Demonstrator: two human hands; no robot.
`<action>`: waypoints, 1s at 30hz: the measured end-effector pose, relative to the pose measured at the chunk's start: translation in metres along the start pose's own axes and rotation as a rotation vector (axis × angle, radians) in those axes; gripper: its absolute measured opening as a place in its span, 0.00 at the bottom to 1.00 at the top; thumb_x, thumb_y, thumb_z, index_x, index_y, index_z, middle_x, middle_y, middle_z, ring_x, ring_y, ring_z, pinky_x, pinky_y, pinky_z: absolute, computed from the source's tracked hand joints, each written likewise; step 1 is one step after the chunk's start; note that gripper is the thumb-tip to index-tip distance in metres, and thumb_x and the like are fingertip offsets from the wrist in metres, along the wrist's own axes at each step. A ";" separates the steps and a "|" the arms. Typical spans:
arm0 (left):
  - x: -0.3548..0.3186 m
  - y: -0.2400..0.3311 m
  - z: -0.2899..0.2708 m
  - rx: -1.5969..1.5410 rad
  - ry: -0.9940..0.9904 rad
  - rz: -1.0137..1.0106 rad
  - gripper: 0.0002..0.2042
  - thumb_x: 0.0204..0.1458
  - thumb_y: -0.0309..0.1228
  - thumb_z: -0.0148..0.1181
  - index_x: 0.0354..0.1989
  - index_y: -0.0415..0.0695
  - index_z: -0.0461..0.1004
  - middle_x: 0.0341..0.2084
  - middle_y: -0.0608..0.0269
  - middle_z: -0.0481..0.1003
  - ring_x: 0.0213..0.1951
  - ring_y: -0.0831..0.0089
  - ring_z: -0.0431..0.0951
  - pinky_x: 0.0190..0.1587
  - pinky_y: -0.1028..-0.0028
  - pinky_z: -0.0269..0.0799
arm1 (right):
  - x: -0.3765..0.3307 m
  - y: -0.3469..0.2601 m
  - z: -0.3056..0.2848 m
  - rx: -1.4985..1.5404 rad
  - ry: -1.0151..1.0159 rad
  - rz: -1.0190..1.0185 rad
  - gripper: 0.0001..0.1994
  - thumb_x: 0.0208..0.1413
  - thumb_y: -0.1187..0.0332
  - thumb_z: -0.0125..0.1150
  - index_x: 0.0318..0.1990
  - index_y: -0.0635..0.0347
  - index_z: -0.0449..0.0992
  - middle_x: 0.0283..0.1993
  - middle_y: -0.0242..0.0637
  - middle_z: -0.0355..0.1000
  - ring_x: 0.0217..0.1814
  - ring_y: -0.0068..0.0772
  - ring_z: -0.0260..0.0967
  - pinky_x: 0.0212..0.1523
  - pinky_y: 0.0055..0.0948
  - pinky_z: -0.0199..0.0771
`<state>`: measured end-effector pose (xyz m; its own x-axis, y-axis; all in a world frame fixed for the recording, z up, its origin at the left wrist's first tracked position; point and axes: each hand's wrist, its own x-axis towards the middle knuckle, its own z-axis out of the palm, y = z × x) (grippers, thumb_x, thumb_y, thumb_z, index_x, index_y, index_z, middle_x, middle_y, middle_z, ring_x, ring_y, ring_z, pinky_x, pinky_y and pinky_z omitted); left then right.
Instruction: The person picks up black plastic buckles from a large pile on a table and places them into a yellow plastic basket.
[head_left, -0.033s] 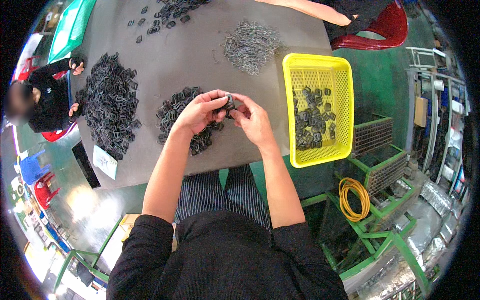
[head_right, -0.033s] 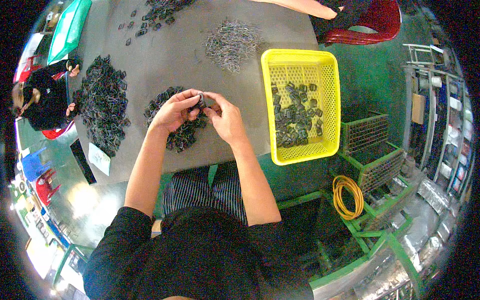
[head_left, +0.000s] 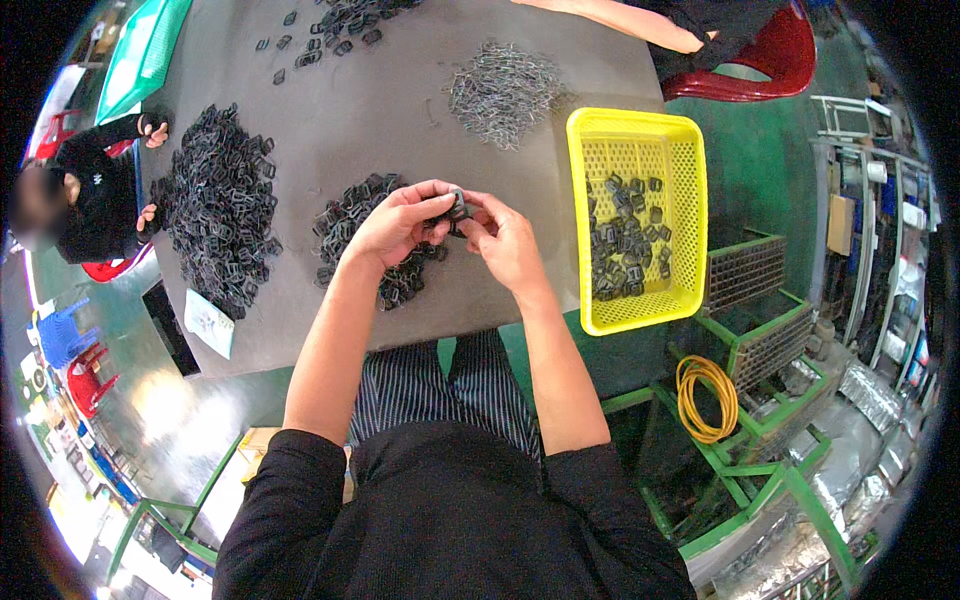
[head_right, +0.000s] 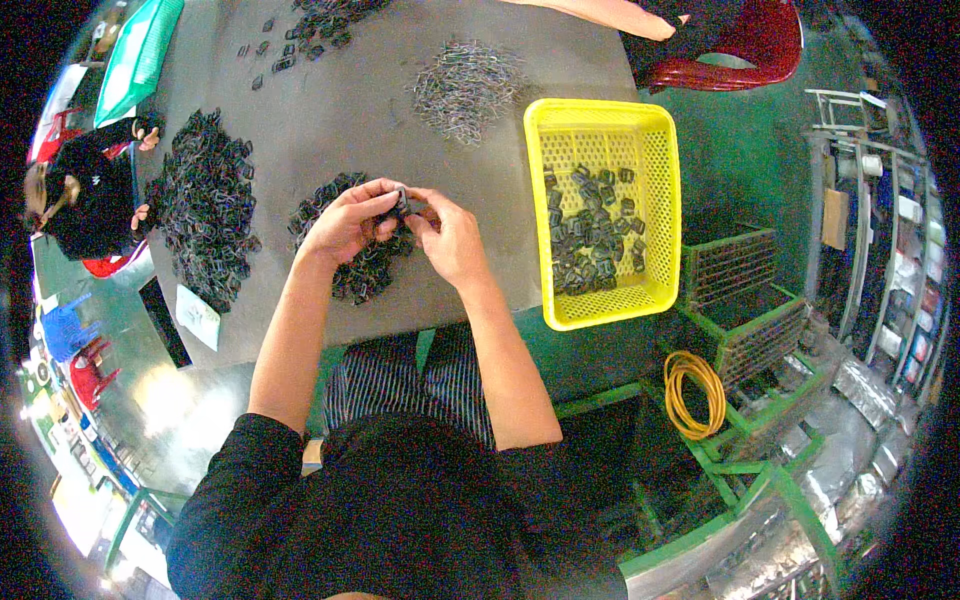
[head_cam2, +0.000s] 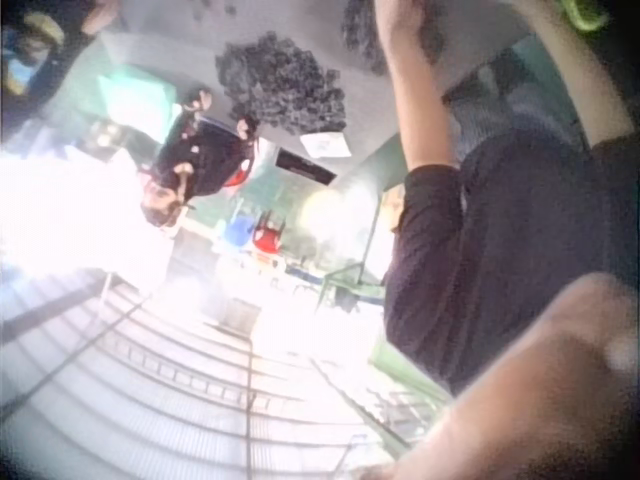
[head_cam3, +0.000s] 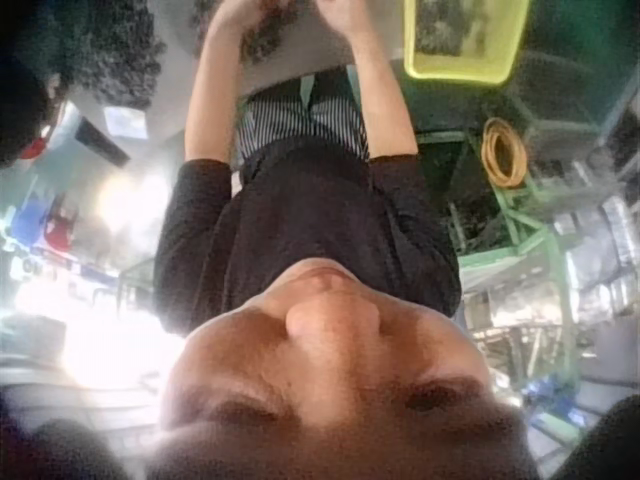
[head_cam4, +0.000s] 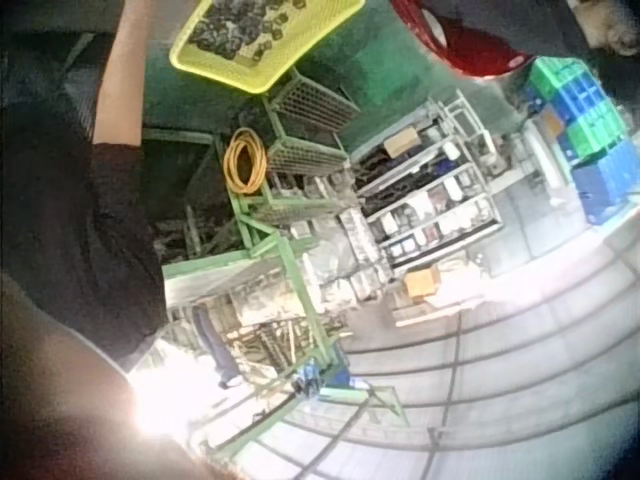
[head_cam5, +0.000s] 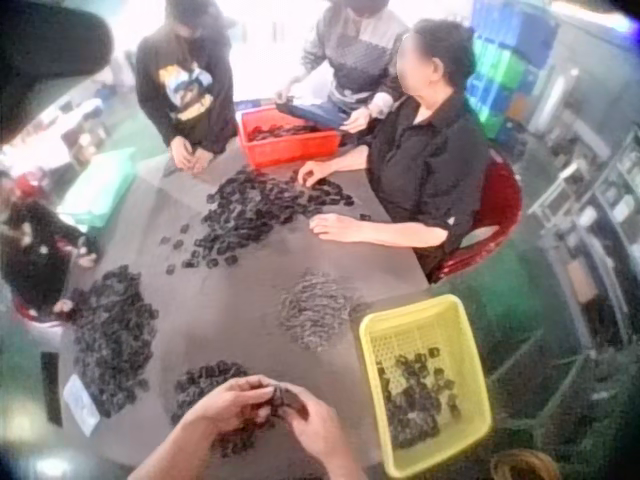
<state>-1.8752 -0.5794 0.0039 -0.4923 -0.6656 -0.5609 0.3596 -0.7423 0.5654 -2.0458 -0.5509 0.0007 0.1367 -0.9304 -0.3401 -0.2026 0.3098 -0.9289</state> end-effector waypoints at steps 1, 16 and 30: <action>-0.002 0.002 -0.003 0.038 0.005 -0.009 0.08 0.54 0.30 0.53 0.40 0.42 0.72 0.28 0.73 0.72 0.22 0.86 0.67 0.26 0.84 0.65 | 0.001 0.000 0.004 0.009 0.003 0.010 0.14 0.48 0.75 0.59 0.45 0.59 0.73 0.24 0.34 0.71 0.22 0.22 0.66 0.25 0.24 0.68; 0.007 -0.031 -0.024 0.594 0.539 0.222 0.10 0.53 0.33 0.55 0.40 0.43 0.74 0.20 0.73 0.70 0.23 0.86 0.67 0.24 0.83 0.63 | -0.005 0.049 0.021 -0.224 0.291 0.248 0.11 0.44 0.66 0.65 0.35 0.60 0.75 0.24 0.39 0.72 0.24 0.34 0.70 0.28 0.30 0.69; 0.106 -0.055 0.082 1.237 0.469 0.769 0.43 0.38 0.38 0.68 0.61 0.39 0.49 0.58 0.48 0.54 0.62 0.53 0.50 0.63 0.61 0.45 | -0.019 0.020 -0.123 -0.787 0.955 -0.273 0.18 0.50 0.72 0.56 0.50 0.63 0.65 0.47 0.48 0.64 0.49 0.51 0.62 0.52 0.45 0.61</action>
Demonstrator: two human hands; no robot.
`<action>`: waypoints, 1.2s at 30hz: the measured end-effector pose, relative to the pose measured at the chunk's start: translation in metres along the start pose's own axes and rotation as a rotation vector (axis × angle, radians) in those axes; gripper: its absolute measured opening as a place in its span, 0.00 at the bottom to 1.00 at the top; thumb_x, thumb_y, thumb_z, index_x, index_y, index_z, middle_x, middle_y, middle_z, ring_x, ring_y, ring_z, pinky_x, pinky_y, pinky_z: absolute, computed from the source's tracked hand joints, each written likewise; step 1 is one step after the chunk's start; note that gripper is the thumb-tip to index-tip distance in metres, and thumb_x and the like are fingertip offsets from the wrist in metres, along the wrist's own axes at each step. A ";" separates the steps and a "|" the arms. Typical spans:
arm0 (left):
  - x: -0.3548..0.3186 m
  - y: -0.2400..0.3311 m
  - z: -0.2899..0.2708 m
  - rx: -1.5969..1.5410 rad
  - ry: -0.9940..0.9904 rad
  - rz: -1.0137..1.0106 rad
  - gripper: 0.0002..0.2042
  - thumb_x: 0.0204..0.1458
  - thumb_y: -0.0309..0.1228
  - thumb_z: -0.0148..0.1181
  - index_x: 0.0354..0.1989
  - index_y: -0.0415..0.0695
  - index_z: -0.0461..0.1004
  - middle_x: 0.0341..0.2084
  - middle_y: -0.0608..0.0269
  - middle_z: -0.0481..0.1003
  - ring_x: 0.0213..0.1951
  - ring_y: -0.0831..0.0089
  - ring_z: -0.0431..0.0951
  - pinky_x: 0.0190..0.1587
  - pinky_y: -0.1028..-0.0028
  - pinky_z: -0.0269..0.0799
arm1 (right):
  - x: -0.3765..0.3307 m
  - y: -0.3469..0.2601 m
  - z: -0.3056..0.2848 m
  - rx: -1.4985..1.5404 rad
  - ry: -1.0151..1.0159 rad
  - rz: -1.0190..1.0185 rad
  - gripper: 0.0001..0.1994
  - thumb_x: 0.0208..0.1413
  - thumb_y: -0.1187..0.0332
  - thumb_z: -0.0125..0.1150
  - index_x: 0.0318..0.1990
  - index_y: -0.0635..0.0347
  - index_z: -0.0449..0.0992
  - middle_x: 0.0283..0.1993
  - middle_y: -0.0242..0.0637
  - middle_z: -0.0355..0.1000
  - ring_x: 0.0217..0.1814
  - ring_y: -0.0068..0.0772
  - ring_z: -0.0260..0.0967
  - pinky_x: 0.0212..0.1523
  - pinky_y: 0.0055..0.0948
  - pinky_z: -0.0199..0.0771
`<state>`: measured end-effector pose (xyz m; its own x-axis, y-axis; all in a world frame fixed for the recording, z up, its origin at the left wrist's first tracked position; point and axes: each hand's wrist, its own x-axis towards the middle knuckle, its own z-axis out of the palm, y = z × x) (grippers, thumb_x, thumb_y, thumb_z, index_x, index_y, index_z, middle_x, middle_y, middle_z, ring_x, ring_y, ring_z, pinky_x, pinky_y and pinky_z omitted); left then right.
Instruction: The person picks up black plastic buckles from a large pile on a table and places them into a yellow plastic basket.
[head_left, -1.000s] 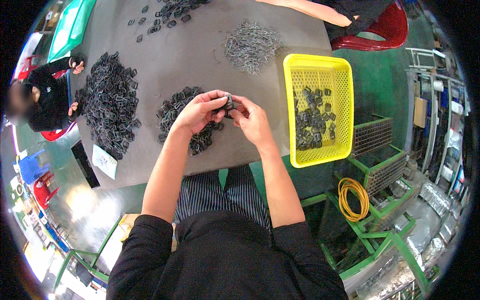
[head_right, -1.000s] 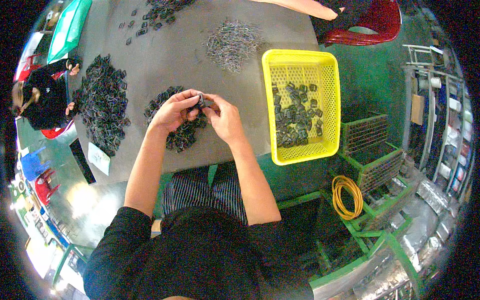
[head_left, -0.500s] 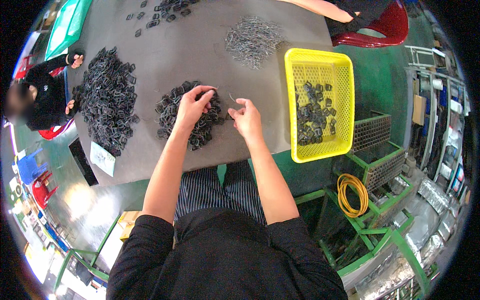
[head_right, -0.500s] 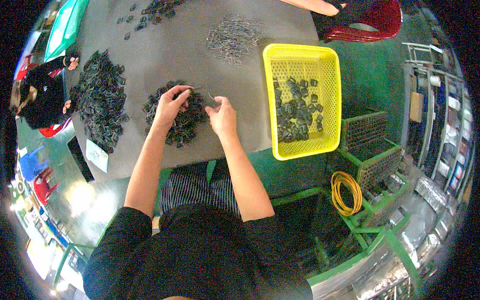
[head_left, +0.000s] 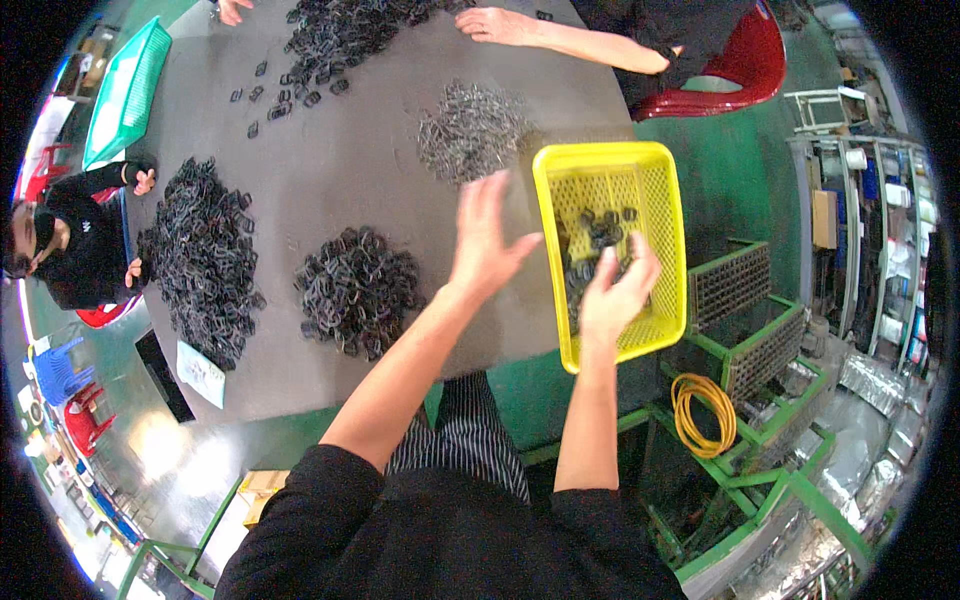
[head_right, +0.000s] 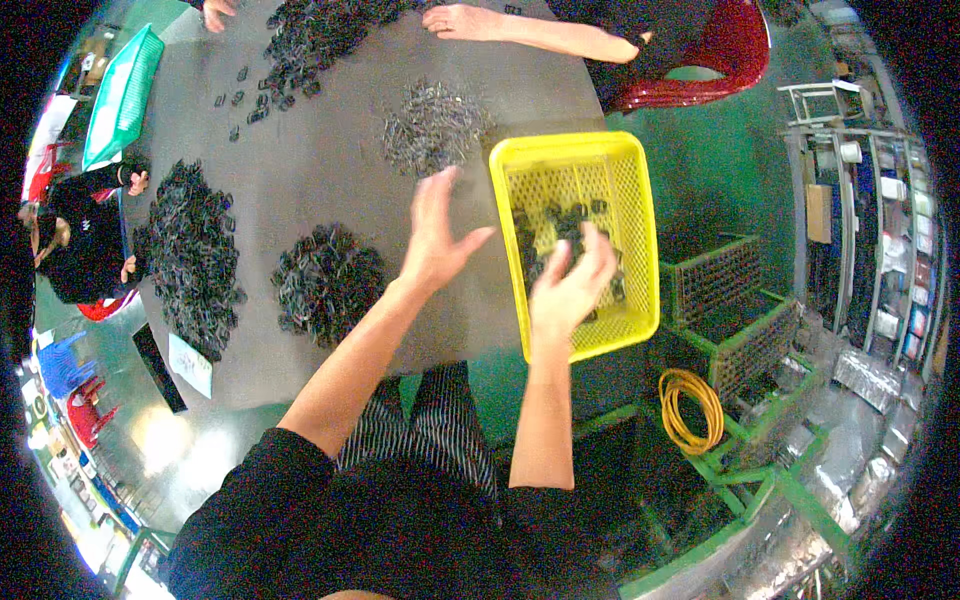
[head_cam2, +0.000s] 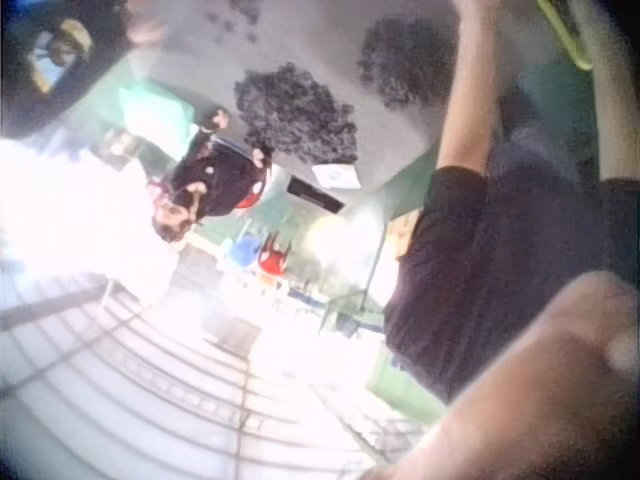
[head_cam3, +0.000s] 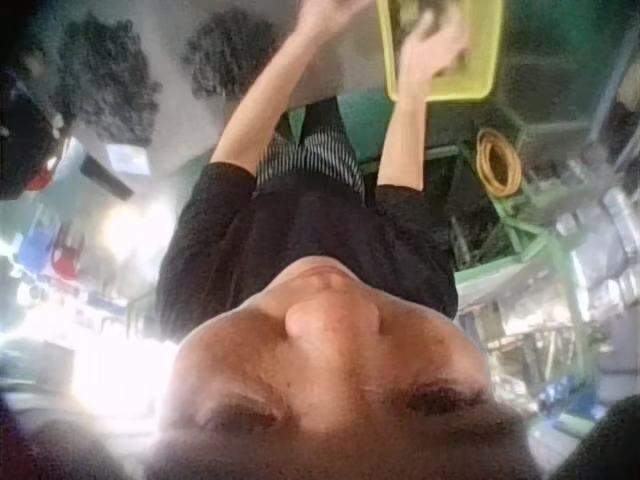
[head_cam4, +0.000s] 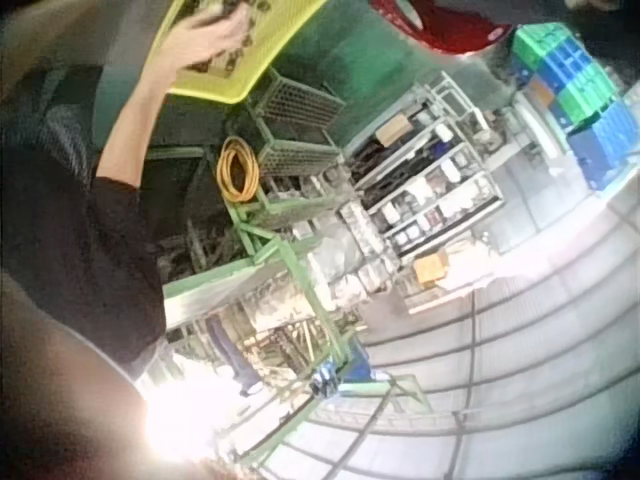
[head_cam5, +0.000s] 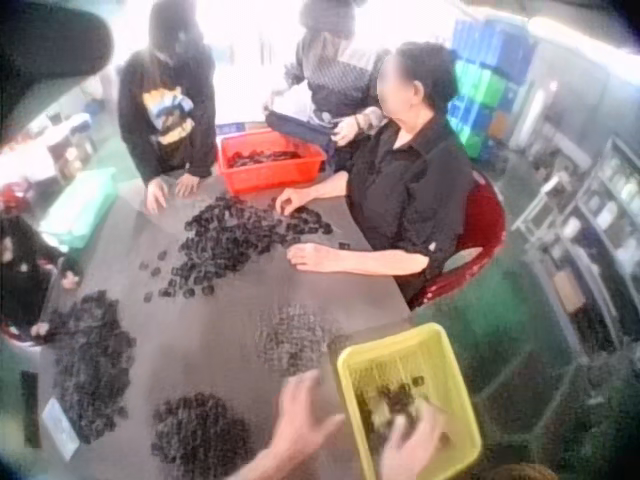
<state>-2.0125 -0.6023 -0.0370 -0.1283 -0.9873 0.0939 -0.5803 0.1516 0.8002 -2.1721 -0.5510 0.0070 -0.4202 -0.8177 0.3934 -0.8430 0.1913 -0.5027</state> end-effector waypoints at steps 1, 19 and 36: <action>-0.004 -0.033 0.000 0.097 0.048 -0.065 0.49 0.33 0.41 0.71 0.62 0.42 0.45 0.60 0.45 0.49 0.63 0.47 0.45 0.63 0.56 0.43 | -0.005 -0.017 0.016 0.121 -0.057 -0.083 0.18 0.51 0.71 0.56 0.50 0.64 0.65 0.49 0.49 0.63 0.51 0.51 0.61 0.54 0.45 0.60; 0.153 -0.162 -0.015 0.329 -0.072 0.168 0.51 0.36 0.63 0.56 0.64 0.42 0.43 0.62 0.36 0.42 0.65 0.42 0.34 0.62 0.47 0.29 | 0.078 -0.030 0.272 -0.075 -0.237 0.070 0.29 0.58 0.48 0.41 0.62 0.54 0.54 0.65 0.46 0.50 0.69 0.50 0.39 0.63 0.60 0.37; 0.127 -0.128 0.013 -1.360 0.094 -0.356 0.20 0.60 0.37 0.40 0.57 0.39 0.62 0.55 0.61 0.63 0.56 0.74 0.61 0.59 0.74 0.53 | 0.039 -0.076 0.258 1.604 -0.317 0.675 0.18 0.62 0.63 0.41 0.54 0.65 0.66 0.54 0.37 0.65 0.52 0.28 0.64 0.54 0.26 0.63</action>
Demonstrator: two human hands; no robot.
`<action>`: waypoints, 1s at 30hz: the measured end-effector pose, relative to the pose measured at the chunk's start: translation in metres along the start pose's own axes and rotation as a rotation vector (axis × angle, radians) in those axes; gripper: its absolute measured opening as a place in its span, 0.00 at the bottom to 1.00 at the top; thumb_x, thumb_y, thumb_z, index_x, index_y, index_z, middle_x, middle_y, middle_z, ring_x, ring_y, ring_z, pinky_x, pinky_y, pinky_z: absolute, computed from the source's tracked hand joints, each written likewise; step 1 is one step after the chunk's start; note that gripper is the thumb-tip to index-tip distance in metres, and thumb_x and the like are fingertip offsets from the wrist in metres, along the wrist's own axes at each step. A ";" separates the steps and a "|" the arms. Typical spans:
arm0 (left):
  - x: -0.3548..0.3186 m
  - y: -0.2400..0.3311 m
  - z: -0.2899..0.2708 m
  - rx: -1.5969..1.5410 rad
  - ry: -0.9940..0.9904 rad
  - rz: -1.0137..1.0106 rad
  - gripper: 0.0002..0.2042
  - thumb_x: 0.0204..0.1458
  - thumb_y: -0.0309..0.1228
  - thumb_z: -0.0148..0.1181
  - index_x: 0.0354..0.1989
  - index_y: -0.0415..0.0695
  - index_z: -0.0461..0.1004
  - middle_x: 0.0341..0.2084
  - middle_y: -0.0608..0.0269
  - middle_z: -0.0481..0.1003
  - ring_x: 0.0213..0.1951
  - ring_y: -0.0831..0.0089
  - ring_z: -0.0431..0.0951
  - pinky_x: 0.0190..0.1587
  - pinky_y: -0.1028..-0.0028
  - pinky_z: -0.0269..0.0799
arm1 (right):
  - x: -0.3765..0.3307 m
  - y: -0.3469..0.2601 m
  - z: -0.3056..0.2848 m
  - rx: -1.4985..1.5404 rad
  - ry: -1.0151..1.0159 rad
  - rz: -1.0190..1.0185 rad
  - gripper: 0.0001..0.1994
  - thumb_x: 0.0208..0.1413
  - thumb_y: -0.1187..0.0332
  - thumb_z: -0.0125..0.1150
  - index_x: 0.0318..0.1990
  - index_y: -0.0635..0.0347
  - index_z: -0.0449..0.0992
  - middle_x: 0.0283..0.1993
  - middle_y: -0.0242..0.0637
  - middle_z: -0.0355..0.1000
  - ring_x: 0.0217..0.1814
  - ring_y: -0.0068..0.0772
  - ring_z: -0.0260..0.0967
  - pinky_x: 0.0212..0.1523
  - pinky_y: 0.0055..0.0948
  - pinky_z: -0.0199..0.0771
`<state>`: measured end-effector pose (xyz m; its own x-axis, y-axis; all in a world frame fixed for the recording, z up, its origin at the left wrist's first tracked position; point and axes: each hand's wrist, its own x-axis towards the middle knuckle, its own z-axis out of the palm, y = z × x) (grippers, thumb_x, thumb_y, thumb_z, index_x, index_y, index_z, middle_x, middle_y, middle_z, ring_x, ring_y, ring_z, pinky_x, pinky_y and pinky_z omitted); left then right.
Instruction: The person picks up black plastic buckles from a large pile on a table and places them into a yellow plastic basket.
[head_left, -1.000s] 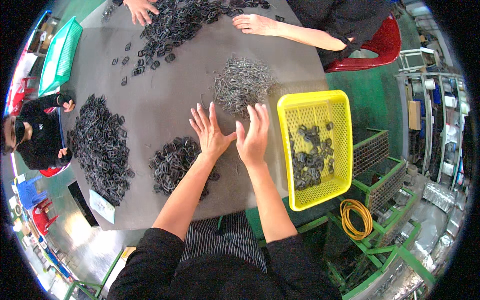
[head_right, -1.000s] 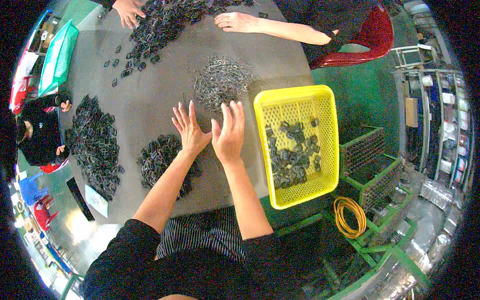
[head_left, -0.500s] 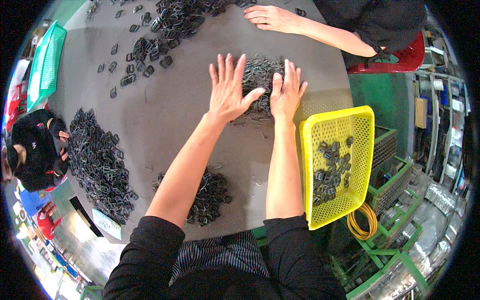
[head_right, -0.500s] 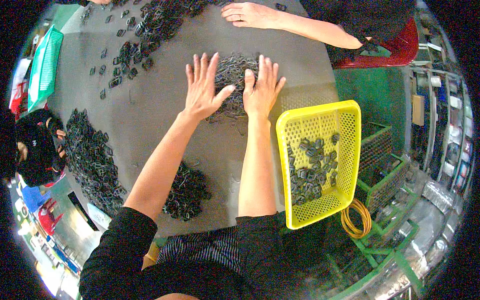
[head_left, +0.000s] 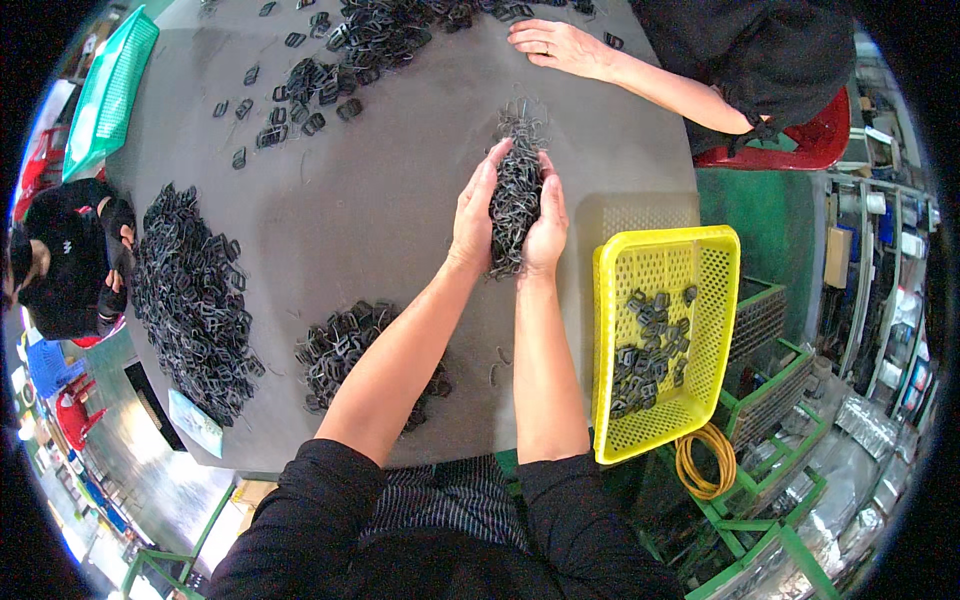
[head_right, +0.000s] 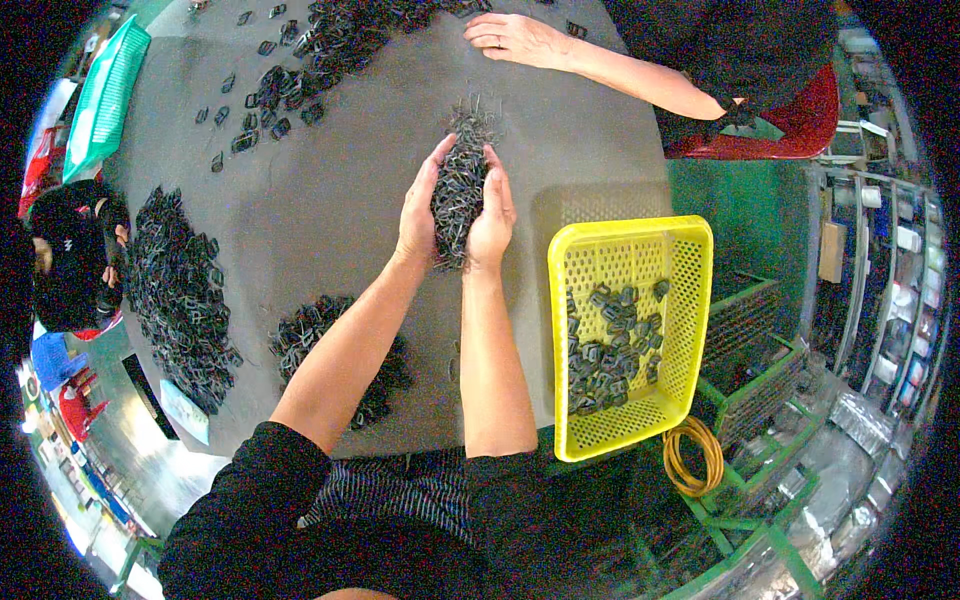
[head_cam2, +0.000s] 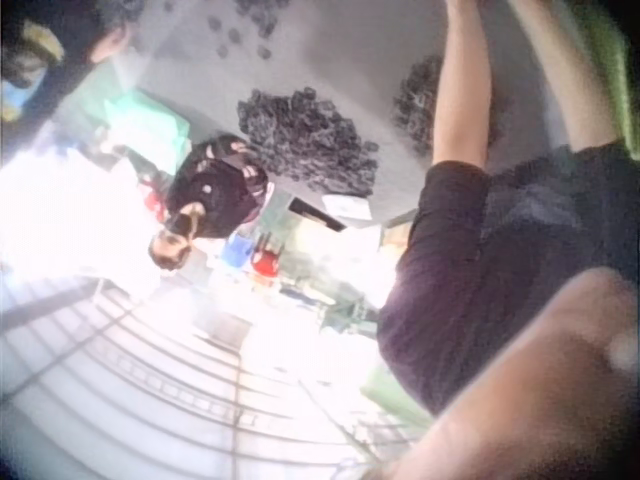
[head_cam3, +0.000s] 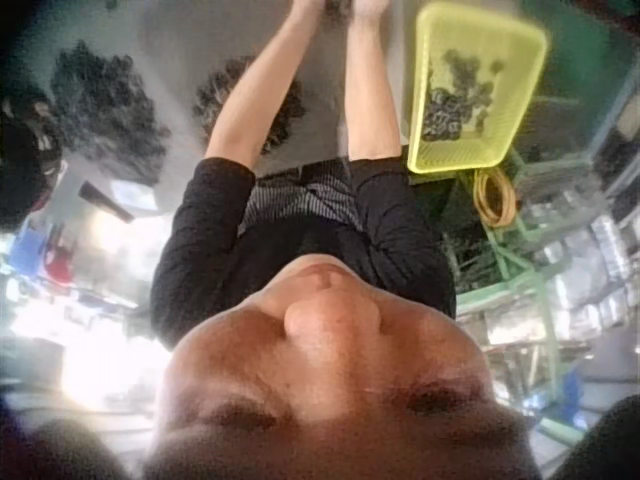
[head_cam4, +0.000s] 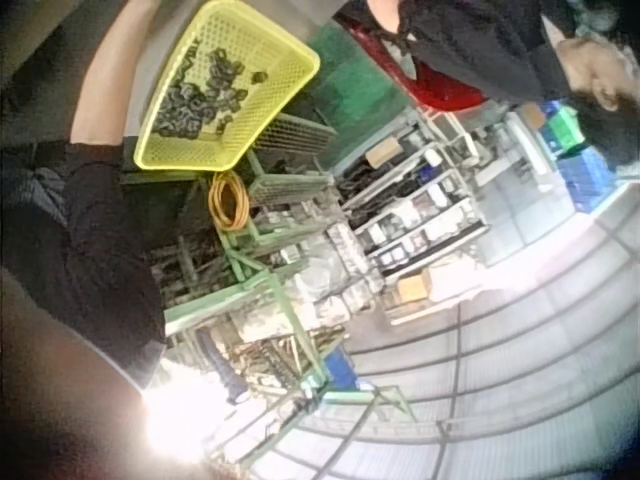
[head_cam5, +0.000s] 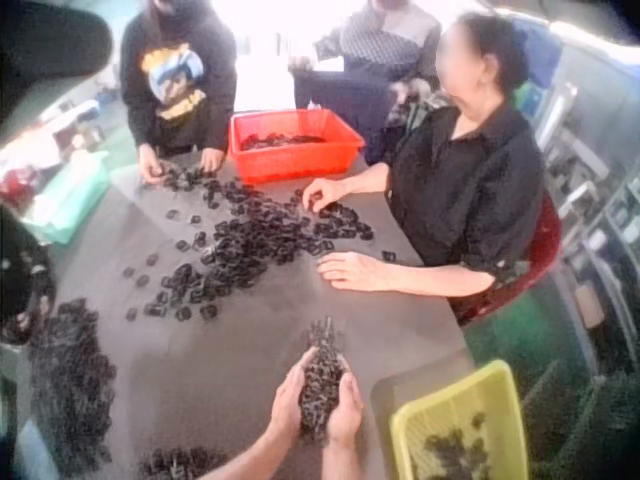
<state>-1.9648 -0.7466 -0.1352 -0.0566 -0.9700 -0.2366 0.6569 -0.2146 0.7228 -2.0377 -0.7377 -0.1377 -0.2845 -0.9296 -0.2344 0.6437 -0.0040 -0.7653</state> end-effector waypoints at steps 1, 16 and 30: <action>-0.004 -0.001 0.003 -0.006 -0.006 0.000 0.20 0.60 0.37 0.40 0.57 0.39 0.62 0.55 0.61 0.63 0.56 0.74 0.61 0.59 0.74 0.53 | -0.003 -0.002 -0.002 0.019 0.024 0.015 0.19 0.63 0.63 0.39 0.54 0.65 0.66 0.53 0.38 0.66 0.51 0.28 0.65 0.53 0.26 0.64; -0.059 0.109 0.070 0.056 -0.064 0.403 0.21 0.60 0.39 0.39 0.56 0.38 0.63 0.54 0.61 0.65 0.57 0.73 0.61 0.61 0.73 0.51 | -0.051 -0.092 0.095 0.048 -0.241 -0.004 0.23 0.61 0.55 0.39 0.57 0.62 0.62 0.53 0.40 0.66 0.52 0.35 0.65 0.55 0.34 0.64; -0.230 0.357 -0.126 -0.081 0.226 0.851 0.19 0.60 0.38 0.41 0.53 0.38 0.66 0.50 0.63 0.68 0.52 0.75 0.66 0.58 0.74 0.56 | -0.271 0.045 0.356 0.046 -0.765 0.263 0.25 0.62 0.53 0.39 0.58 0.62 0.59 0.58 0.43 0.60 0.58 0.38 0.60 0.59 0.37 0.59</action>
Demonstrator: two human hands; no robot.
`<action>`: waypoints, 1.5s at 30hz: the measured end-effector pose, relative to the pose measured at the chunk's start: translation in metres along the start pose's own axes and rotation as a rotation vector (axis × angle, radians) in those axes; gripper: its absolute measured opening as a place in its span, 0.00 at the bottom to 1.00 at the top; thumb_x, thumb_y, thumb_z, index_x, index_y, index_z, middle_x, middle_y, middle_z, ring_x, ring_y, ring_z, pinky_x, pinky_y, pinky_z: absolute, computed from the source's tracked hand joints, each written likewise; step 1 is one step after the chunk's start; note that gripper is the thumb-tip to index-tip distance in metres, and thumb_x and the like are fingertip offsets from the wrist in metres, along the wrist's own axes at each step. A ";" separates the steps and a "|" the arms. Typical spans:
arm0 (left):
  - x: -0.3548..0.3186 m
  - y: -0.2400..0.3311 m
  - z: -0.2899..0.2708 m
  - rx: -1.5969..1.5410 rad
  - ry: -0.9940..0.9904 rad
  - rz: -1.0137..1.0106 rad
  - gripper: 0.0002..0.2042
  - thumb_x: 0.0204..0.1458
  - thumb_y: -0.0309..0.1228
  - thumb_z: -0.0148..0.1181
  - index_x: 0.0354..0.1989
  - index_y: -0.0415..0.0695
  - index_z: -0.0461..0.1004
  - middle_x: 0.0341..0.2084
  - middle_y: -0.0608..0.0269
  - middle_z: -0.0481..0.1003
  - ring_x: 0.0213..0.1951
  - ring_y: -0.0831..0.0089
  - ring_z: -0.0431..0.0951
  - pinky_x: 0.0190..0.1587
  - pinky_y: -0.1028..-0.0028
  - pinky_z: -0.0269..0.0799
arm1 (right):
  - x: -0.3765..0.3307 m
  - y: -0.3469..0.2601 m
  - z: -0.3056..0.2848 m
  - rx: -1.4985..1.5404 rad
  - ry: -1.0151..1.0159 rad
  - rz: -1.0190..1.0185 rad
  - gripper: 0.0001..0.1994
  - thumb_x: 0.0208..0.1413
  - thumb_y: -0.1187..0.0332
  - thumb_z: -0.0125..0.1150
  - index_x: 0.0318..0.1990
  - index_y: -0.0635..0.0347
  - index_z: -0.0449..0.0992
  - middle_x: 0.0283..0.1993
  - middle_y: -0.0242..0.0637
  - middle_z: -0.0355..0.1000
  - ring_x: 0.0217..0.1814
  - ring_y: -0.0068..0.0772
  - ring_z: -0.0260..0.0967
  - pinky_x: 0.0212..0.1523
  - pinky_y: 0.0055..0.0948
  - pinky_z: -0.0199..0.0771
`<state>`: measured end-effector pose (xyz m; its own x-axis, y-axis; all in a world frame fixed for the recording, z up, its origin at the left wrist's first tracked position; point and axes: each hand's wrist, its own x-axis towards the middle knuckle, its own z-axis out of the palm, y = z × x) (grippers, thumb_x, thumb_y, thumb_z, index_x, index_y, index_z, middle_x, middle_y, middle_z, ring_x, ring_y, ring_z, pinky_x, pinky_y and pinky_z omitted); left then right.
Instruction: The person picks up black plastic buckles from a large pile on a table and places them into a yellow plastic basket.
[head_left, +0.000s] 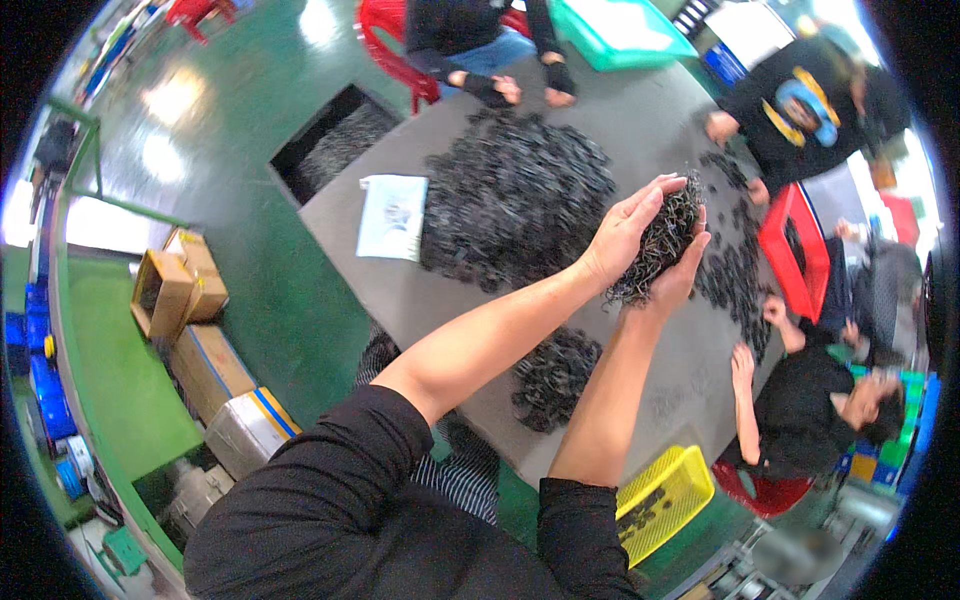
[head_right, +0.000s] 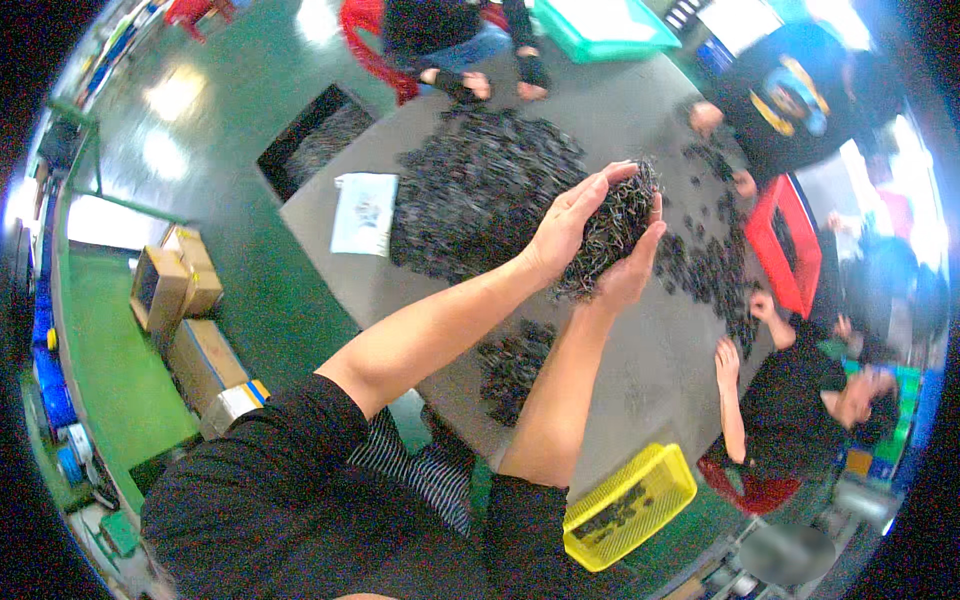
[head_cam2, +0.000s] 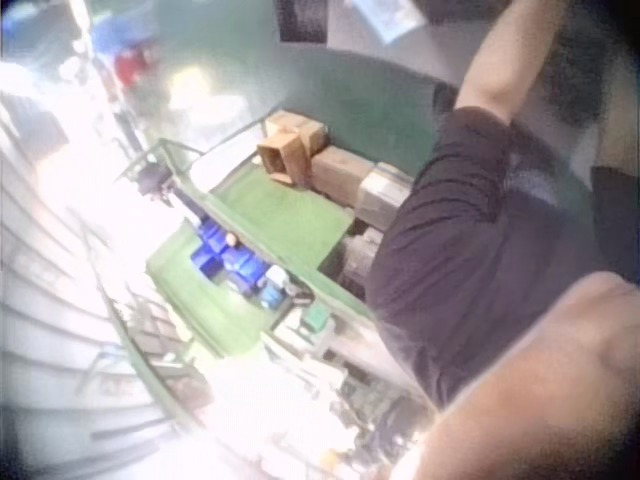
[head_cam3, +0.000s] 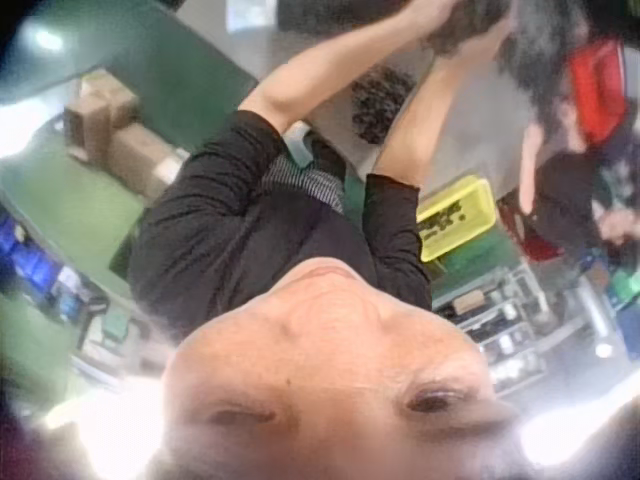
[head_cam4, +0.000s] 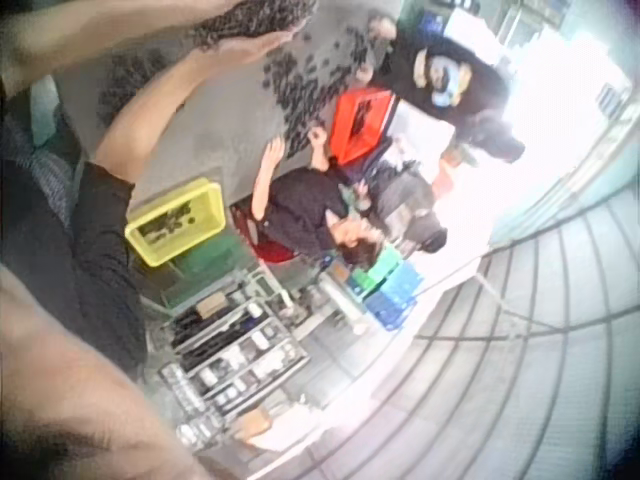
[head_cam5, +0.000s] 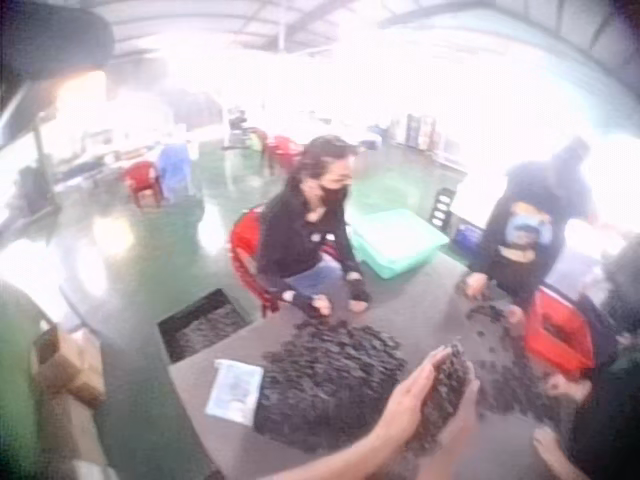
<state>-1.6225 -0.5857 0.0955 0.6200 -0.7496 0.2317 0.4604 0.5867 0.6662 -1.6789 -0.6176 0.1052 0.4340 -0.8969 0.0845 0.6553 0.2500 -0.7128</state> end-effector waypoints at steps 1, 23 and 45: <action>0.009 0.025 -0.022 0.022 0.026 0.022 0.19 0.60 0.38 0.41 0.53 0.38 0.65 0.49 0.63 0.68 0.51 0.76 0.66 0.57 0.75 0.57 | 0.003 0.022 0.026 -0.020 -0.033 0.005 0.25 0.61 0.53 0.40 0.58 0.63 0.59 0.56 0.43 0.62 0.57 0.38 0.61 0.58 0.37 0.60; 0.041 0.295 -0.409 0.128 0.503 0.225 0.16 0.60 0.34 0.41 0.50 0.38 0.69 0.53 0.61 0.65 0.57 0.74 0.60 0.60 0.75 0.52 | -0.031 0.422 0.293 -0.087 -0.188 0.476 0.23 0.61 0.52 0.38 0.58 0.55 0.61 0.58 0.42 0.61 0.58 0.39 0.61 0.59 0.38 0.59; 0.066 0.207 -0.311 0.181 0.340 0.110 0.17 0.60 0.37 0.42 0.50 0.40 0.69 0.55 0.58 0.63 0.59 0.71 0.58 0.61 0.73 0.50 | 0.012 0.314 0.219 -0.141 -0.032 0.318 0.24 0.62 0.52 0.34 0.59 0.59 0.58 0.60 0.43 0.58 0.61 0.39 0.57 0.61 0.38 0.55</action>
<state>-1.2886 -0.4186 0.0286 0.8481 -0.5236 0.0812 0.2788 0.5713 0.7719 -1.3328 -0.4698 0.0352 0.6233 -0.7699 -0.1369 0.3935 0.4601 -0.7959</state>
